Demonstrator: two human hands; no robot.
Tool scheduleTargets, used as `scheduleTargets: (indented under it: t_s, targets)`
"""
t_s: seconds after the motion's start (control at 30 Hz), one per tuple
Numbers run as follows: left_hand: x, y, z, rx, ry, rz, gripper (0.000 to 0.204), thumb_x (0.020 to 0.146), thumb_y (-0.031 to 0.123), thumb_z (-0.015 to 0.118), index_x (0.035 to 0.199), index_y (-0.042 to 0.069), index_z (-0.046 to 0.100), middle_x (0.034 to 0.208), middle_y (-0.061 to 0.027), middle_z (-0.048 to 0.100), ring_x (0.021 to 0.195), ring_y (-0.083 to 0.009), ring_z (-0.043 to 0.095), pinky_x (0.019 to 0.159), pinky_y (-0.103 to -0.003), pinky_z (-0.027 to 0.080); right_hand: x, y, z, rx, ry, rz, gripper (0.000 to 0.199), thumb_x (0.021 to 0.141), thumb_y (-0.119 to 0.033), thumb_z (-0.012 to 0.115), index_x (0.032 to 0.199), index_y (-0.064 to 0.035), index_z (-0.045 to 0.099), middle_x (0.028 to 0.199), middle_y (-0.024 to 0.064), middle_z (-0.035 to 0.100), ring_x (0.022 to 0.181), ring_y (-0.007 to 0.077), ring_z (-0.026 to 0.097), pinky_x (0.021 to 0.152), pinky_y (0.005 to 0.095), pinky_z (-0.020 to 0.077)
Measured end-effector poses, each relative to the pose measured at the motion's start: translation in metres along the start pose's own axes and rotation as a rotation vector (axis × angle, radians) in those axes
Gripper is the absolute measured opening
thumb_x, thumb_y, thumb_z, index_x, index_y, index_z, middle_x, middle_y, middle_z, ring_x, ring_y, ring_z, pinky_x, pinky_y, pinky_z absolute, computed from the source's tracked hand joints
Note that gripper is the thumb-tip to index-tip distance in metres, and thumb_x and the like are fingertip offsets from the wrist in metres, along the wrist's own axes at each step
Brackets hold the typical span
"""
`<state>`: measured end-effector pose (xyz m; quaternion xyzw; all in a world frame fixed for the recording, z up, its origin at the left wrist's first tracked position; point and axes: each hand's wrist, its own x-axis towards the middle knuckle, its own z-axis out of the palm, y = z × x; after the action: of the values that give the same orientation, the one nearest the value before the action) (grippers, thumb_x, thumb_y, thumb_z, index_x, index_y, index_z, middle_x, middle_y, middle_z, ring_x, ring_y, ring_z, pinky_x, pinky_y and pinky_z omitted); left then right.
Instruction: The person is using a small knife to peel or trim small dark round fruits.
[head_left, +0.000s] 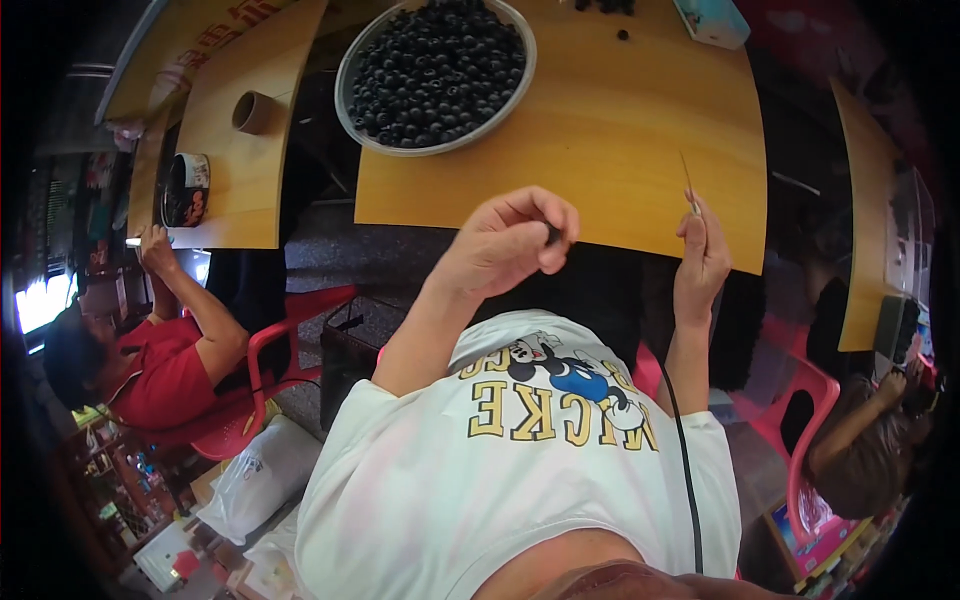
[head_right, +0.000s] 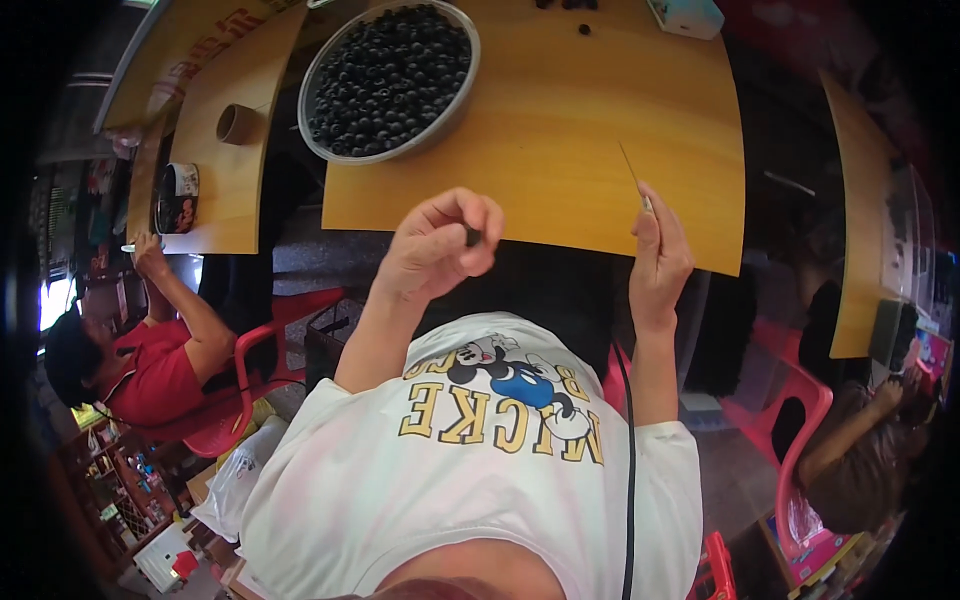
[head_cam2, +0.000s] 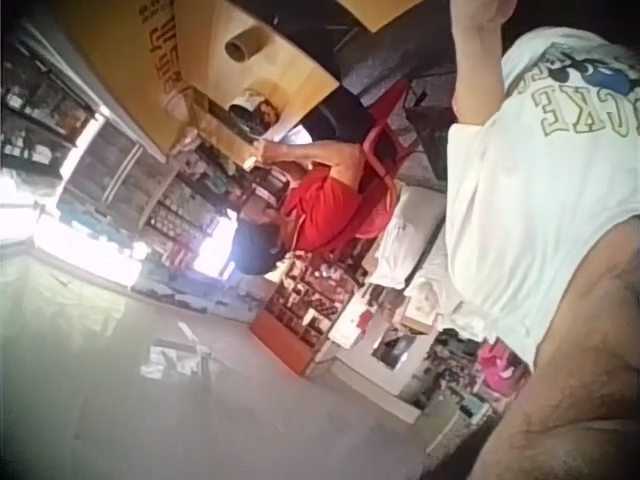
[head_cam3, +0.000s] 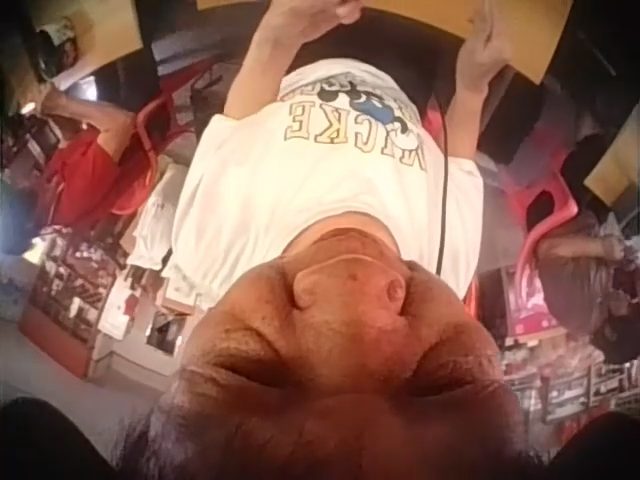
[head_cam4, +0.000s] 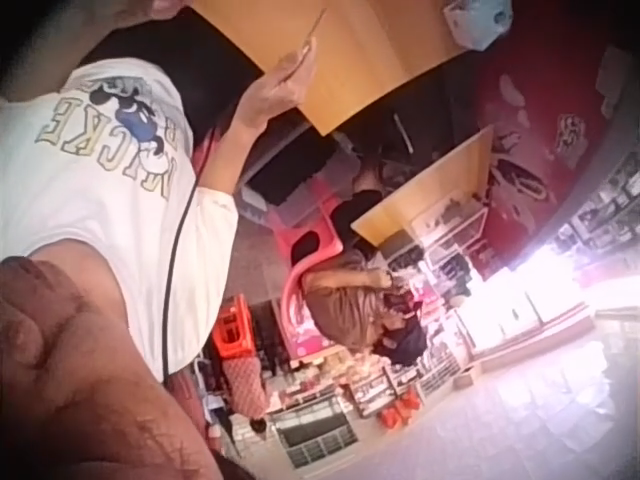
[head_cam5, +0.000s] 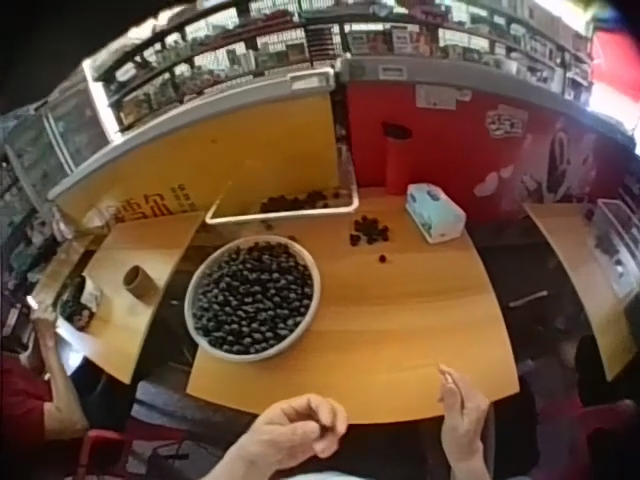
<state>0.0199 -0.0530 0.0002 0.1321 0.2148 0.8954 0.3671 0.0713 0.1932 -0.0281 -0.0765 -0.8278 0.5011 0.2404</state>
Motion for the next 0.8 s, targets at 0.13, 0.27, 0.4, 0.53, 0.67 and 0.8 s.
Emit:
scheduleTargets:
  t_s: [0.13, 0.27, 0.4, 0.53, 0.67, 0.8]
  targets:
    - [-0.002, 0.052, -0.006, 0.257, 0.111, 0.268, 0.012, 0.086, -0.005, 0.057, 0.097, 0.0, 0.059, 0.1, -0.0192, 0.064, 0.072, -0.0158, 0.063, 0.065, -0.025, 0.054, -0.002, 0.0, -0.001, 0.003, -0.018, 0.019, 0.036, 0.099, -0.026, 0.049, 0.117, 0.0021, 0.062, 0.073, -0.0003, 0.049, 0.069, 0.0082, 0.043, 0.063, 0.0218, 0.0357]
    - [0.011, 0.113, -0.003, 0.925, 0.372, 0.304, 0.01, 0.086, 0.002, 0.063, 0.095, -0.002, 0.065, 0.093, -0.0116, 0.066, 0.07, -0.0114, 0.06, 0.062, -0.024, 0.049, -0.003, -0.002, 0.0, 0.025, -0.011, 0.015, 0.035, 0.099, -0.026, 0.05, 0.117, 0.0016, 0.062, 0.072, -0.0001, 0.049, 0.068, 0.0082, 0.043, 0.062, 0.0216, 0.035]
    - [0.031, 0.133, -0.001, 1.972, 0.571, 0.272, 0.015, 0.081, 0.007, 0.068, 0.096, 0.003, 0.07, 0.085, -0.0072, 0.062, 0.074, -0.0187, 0.061, 0.067, -0.028, 0.048, -0.005, -0.009, 0.001, 0.014, -0.053, -0.009, 0.033, 0.099, -0.024, 0.05, 0.117, 0.0002, 0.063, 0.072, 0.0004, 0.049, 0.067, 0.0086, 0.043, 0.061, 0.0219, 0.0345]
    - [0.049, 0.127, -0.017, 2.286, 0.537, 0.134, 0.016, 0.08, 0.011, 0.068, 0.094, 0.003, 0.069, 0.093, -0.0126, 0.062, 0.086, -0.032, 0.061, 0.076, -0.039, 0.049, -0.006, -0.012, 0.001, 0.017, -0.087, -0.046, 0.032, 0.099, -0.022, 0.05, 0.117, 0.0003, 0.063, 0.072, 0.0016, 0.049, 0.066, 0.0095, 0.044, 0.06, 0.0225, 0.0346]
    - [0.059, 0.126, -0.015, 2.31, 0.566, 0.042, 0.019, 0.08, 0.011, 0.068, 0.097, 0.002, 0.067, 0.093, -0.0163, 0.061, 0.092, -0.0358, 0.059, 0.082, -0.042, 0.049, -0.006, -0.01, -0.002, 0.032, -0.073, -0.084, 0.03, 0.099, -0.019, 0.05, 0.117, 0.0007, 0.062, 0.073, 0.0029, 0.05, 0.066, 0.0102, 0.044, 0.059, 0.0227, 0.0349]
    - [0.061, 0.13, -0.019, 2.325, 0.53, 0.221, 0.015, 0.084, 0.011, 0.065, 0.094, 0.0, 0.066, 0.093, -0.0143, 0.063, 0.086, -0.029, 0.064, 0.075, -0.038, 0.052, -0.006, -0.01, -0.005, 0.036, -0.076, -0.094, 0.028, 0.098, -0.016, 0.05, 0.117, 0.0012, 0.062, 0.073, 0.0036, 0.05, 0.066, 0.0108, 0.045, 0.059, 0.023, 0.0359]
